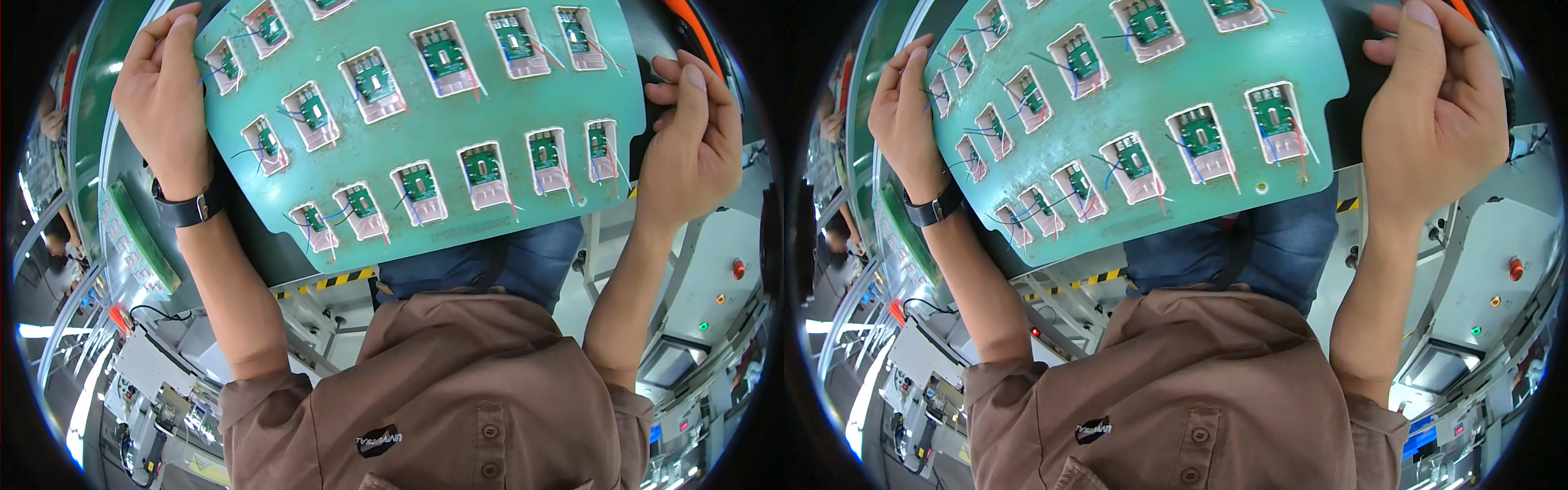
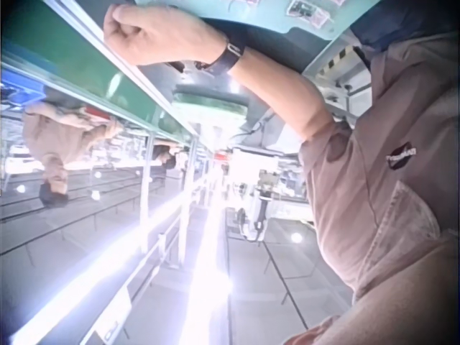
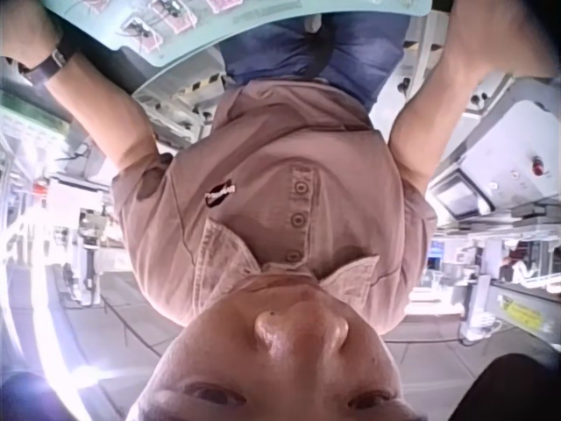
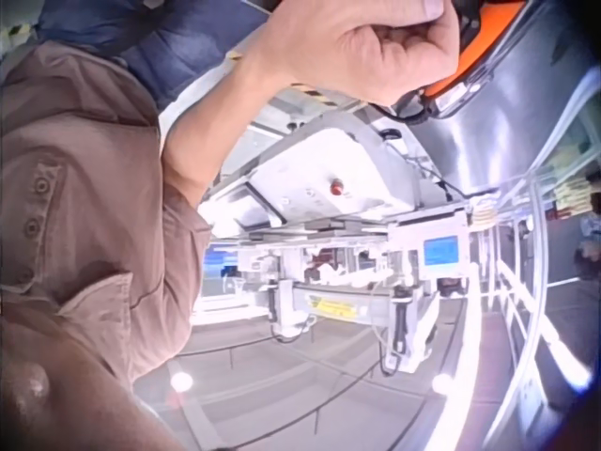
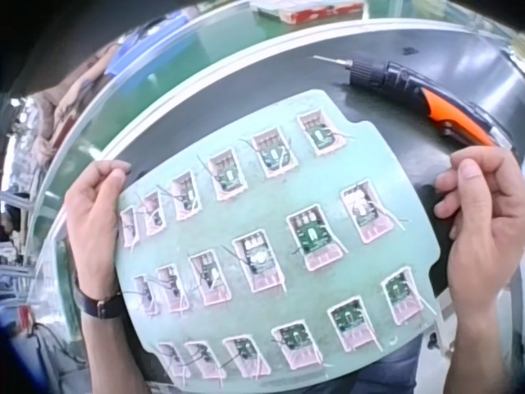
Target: Placing and testing electronic panels in a machine on a factory assembly line.
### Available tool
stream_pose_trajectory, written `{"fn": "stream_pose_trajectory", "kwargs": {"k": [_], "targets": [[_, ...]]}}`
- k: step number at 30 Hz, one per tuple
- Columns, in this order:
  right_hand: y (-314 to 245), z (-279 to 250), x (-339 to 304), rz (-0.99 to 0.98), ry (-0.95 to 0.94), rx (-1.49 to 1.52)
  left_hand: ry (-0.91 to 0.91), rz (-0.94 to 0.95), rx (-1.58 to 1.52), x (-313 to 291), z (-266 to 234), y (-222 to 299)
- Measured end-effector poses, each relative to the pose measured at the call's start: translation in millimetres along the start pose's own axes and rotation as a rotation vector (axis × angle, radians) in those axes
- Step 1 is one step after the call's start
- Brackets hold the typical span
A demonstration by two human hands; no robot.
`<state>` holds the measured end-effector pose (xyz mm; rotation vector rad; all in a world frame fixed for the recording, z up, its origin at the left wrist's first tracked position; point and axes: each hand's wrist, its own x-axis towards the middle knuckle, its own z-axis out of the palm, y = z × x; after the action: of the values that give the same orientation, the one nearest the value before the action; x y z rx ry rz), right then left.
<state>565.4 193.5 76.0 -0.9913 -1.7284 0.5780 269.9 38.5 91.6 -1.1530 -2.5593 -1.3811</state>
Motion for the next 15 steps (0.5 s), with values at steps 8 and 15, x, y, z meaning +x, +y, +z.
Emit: {"fn": "stream_pose_trajectory", "kwargs": {"k": [8, 15], "targets": [[19, -12, 5, 0.03, -0.059, -0.015, -0.023, -0.167, -0.112, -8, 16, 37], [11, -7, 5, 0.127, -0.017, -0.04, -0.046, -0.12, -0.104, -4, 6, 23]]}}
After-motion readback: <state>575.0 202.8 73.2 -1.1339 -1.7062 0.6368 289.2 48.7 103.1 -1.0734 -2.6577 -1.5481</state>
